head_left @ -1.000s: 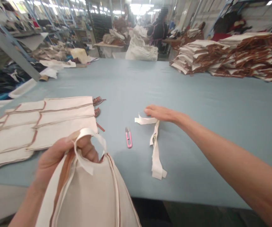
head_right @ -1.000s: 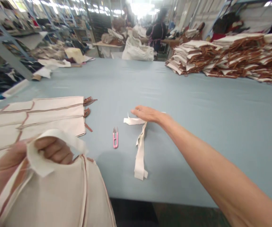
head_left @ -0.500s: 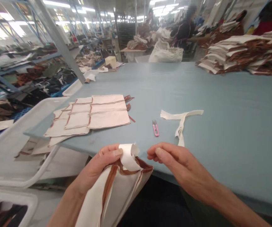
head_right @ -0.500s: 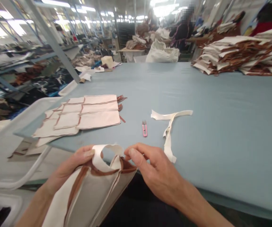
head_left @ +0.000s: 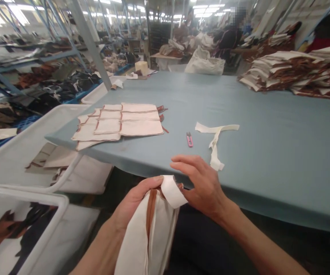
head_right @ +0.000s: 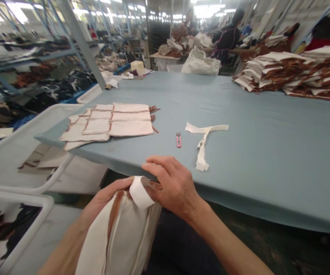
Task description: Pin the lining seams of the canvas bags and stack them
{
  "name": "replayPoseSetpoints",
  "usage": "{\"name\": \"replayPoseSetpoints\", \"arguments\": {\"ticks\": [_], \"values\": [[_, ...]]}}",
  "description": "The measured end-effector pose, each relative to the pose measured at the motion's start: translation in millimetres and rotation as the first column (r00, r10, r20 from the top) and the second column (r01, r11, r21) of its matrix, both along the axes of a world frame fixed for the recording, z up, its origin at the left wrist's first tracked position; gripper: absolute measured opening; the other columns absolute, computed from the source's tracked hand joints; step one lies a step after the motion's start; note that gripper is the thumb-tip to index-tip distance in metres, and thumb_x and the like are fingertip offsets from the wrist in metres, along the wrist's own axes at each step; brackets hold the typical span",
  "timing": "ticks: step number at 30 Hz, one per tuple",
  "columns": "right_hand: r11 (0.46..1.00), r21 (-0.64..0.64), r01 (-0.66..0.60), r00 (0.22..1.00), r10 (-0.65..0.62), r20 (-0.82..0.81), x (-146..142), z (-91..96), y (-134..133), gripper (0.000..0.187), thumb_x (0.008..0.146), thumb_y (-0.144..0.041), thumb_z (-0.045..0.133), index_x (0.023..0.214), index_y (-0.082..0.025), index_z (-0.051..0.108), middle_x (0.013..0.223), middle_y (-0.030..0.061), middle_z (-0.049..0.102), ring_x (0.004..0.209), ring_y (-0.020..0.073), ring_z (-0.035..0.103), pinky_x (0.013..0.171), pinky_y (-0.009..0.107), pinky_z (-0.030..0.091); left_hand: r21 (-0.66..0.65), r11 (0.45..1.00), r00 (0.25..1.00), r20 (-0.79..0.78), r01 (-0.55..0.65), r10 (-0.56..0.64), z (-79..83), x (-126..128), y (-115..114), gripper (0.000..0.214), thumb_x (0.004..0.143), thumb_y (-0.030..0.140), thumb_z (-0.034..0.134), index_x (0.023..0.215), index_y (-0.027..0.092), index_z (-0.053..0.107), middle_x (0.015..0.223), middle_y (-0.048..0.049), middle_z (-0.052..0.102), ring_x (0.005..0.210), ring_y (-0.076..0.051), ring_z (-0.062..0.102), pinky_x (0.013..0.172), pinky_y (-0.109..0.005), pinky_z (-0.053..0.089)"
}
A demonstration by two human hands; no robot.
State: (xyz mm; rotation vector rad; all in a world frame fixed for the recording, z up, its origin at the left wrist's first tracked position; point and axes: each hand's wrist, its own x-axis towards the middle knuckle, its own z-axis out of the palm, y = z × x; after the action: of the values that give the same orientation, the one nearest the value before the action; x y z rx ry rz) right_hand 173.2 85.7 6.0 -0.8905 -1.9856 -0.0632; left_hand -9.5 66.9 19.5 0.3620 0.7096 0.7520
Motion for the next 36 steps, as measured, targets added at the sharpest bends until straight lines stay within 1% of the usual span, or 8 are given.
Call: {"name": "replayPoseSetpoints", "arguments": {"ticks": [9, 16, 18, 21, 23, 26, 31, 36], "values": [[0.973, -0.041, -0.226, 0.972, 0.222, -0.082, -9.3, 13.7, -23.1, 0.025, 0.09, -0.006, 0.066, 0.111, -0.021, 0.066, 0.114, 0.0123, 0.073, 0.104, 0.0224, 0.069, 0.089, 0.038, 0.058, -0.014, 0.997, 0.994, 0.066, -0.082, 0.083, 5.2, -7.5, -24.1, 0.015, 0.078, 0.023, 0.079, 0.085, 0.012, 0.071, 0.074, -0.0041, 0.068, 0.064, -0.015, 0.064, 0.063, -0.025, 0.053], [0.939, -0.102, -0.328, 0.926, 0.299, -0.229, -18.9, 19.2, -39.7, 0.015, 0.093, -0.008, 0.062, 0.092, -0.021, 0.068, 0.101, 0.0069, 0.076, 0.093, 0.0186, 0.07, 0.084, 0.034, 0.058, 0.056, 0.995, 0.997, -0.019, -0.077, 0.078, 4.8, -4.0, -33.2, 0.033, 0.062, 0.034, 0.092, 0.067, 0.011, 0.069, 0.064, 0.0003, 0.058, 0.059, -0.009, 0.049, 0.056, -0.02, 0.039], [0.904, -0.288, -0.316, 0.904, 0.195, -0.38, -22.3, 21.2, -46.6, 0.015, 0.097, -0.014, 0.059, 0.087, -0.021, 0.067, 0.092, 0.0041, 0.076, 0.082, 0.0155, 0.07, 0.075, 0.028, 0.057, 0.126, 0.992, 0.989, -0.148, 0.02, -0.001, 3.3, -5.4, -38.8, 0.042, 0.067, 0.049, 0.088, 0.065, 0.011, 0.07, 0.058, 0.002, 0.053, 0.053, -0.008, 0.042, 0.052, -0.021, 0.031], [0.735, -0.605, -0.305, 0.844, -0.086, -0.53, -24.4, 25.5, -55.7, 0.026, 0.1, -0.03, 0.058, 0.077, -0.019, 0.065, 0.07, 0.0003, 0.07, 0.061, 0.0121, 0.064, 0.061, 0.022, 0.054, 0.188, 0.965, 0.911, -0.402, 0.182, -0.094, -4.5, -12.6, -48.0, 0.061, 0.081, 0.071, 0.068, 0.07, 0.011, 0.074, 0.049, 0.0036, 0.044, 0.047, -0.009, 0.033, 0.048, -0.024, 0.02], [0.619, -0.706, -0.343, 0.802, -0.198, -0.563, -23.6, 27.7, -59.2, 0.034, 0.097, -0.041, 0.061, 0.072, -0.018, 0.063, 0.061, -0.0007, 0.066, 0.053, 0.0111, 0.06, 0.053, 0.021, 0.051, 0.263, 0.948, 0.866, -0.5, 0.181, -0.027, -11.1, -19.6, -52.2, 0.065, 0.085, 0.074, 0.061, 0.073, 0.013, 0.075, 0.053, 0.0015, 0.049, 0.05, -0.011, 0.038, 0.05, -0.025, 0.025], [0.511, -0.774, -0.374, 0.754, -0.318, -0.574, -21.7, 28.2, -60.4, 0.04, 0.091, -0.052, 0.068, 0.073, -0.017, 0.063, 0.058, 0.0004, 0.067, 0.046, 0.0094, 0.056, 0.046, 0.018, 0.046, 0.423, 0.897, 0.832, -0.538, 0.125, 0.137, -17.5, -28.3, -53.1, 0.057, 0.085, 0.069, 0.064, 0.074, 0.015, 0.073, 0.066, -0.0003, 0.056, 0.062, -0.014, 0.045, 0.061, -0.025, 0.035], [0.459, -0.799, -0.388, 0.719, -0.392, -0.574, -20.5, 25.5, -57.9, 0.047, 0.085, -0.06, 0.073, 0.071, -0.016, 0.064, 0.057, 0.0015, 0.067, 0.045, 0.0082, 0.054, 0.043, 0.017, 0.044, 0.498, 0.837, 0.805, -0.579, 0.227, 0.126, -19.4, -29.0, -46.3, 0.047, 0.092, 0.06, 0.061, 0.096, 0.016, 0.076, 0.076, -0.0006, 0.057, 0.074, -0.016, 0.048, 0.073, -0.026, 0.037], [0.446, -0.774, -0.45, 0.636, -0.449, -0.628, -10.4, 27.7, -52.4, 0.048, 0.083, -0.06, 0.076, 0.068, -0.017, 0.059, 0.05, -0.0031, 0.06, 0.038, 0.0052, 0.046, 0.038, 0.015, 0.038, 0.528, 0.776, 0.755, -0.647, 0.346, 0.104, -19.7, -25.6, -41.6, 0.047, 0.098, 0.057, 0.05, 0.087, 0.016, 0.071, 0.076, -0.0006, 0.055, 0.074, -0.016, 0.049, 0.072, -0.028, 0.038]]}}
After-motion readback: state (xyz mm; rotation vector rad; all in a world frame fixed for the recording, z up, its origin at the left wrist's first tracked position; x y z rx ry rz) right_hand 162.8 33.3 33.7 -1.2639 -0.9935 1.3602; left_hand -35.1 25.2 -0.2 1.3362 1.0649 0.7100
